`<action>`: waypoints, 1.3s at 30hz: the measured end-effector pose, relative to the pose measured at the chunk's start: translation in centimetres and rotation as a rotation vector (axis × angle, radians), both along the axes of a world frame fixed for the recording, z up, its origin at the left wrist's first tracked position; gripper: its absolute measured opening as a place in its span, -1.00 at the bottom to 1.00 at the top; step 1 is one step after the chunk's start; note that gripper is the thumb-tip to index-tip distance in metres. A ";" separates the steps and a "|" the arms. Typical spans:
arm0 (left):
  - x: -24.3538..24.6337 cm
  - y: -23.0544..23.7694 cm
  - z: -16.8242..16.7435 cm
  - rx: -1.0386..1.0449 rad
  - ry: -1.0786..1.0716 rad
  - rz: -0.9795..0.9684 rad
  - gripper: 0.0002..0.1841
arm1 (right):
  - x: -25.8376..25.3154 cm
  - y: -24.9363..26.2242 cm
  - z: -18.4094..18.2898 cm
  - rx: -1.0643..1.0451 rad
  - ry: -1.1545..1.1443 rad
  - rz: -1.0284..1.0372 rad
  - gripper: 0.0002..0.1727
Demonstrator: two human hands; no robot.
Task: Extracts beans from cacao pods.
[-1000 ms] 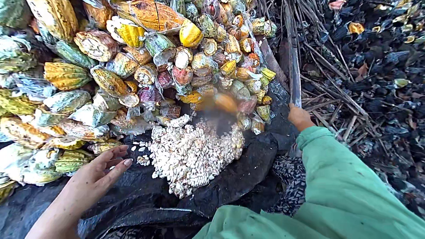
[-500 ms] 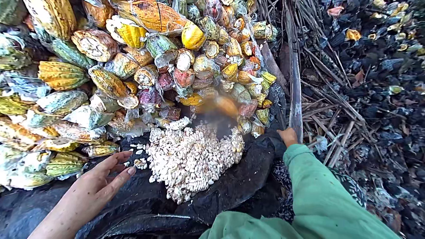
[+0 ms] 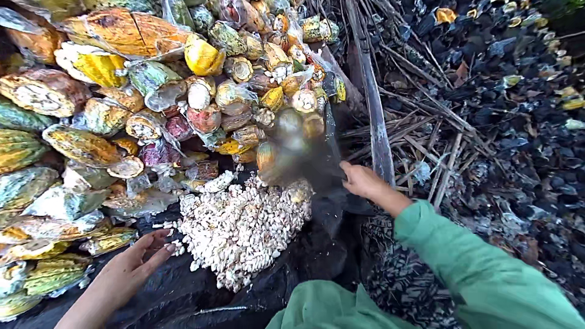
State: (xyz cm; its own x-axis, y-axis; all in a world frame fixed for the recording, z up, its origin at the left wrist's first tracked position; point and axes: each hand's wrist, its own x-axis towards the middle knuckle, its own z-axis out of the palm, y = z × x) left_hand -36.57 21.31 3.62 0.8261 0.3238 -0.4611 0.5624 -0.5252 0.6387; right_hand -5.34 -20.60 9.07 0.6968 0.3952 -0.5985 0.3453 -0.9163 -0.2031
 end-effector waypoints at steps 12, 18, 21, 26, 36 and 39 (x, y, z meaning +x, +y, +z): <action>3.0 -1.5 0.1 -0.046 0.089 -0.046 -0.47 | 7.0 -8.9 -1.0 0.041 -0.288 0.040 -0.24; 1.9 -1.5 1.5 -0.038 0.044 -0.034 -0.46 | 8.0 -10.1 -3.7 -0.544 0.197 0.257 -0.30; 0.7 -1.1 1.8 -0.030 0.048 -0.015 -0.47 | 8.7 -7.3 -3.0 -0.723 0.207 0.297 -0.29; 0.0 -0.7 2.3 -0.036 0.092 -0.001 -0.50 | 8.0 -2.0 -3.8 -0.532 0.118 0.304 -0.33; -0.4 -1.4 2.8 -0.023 -0.028 -0.043 -0.41 | 5.3 4.9 -17.6 0.054 0.261 -0.516 -0.50; 0.6 -1.0 1.6 -0.079 0.104 -0.060 -0.46 | 4.2 3.8 -17.6 0.036 0.315 -0.408 -0.42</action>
State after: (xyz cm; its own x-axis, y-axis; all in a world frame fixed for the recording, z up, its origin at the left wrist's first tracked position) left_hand -35.92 20.31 5.24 0.7895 0.2347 -0.5670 0.5965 -0.5106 0.6193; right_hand -1.11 -16.75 -8.53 0.5864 0.1535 -0.7953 -0.1219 -0.9540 -0.2740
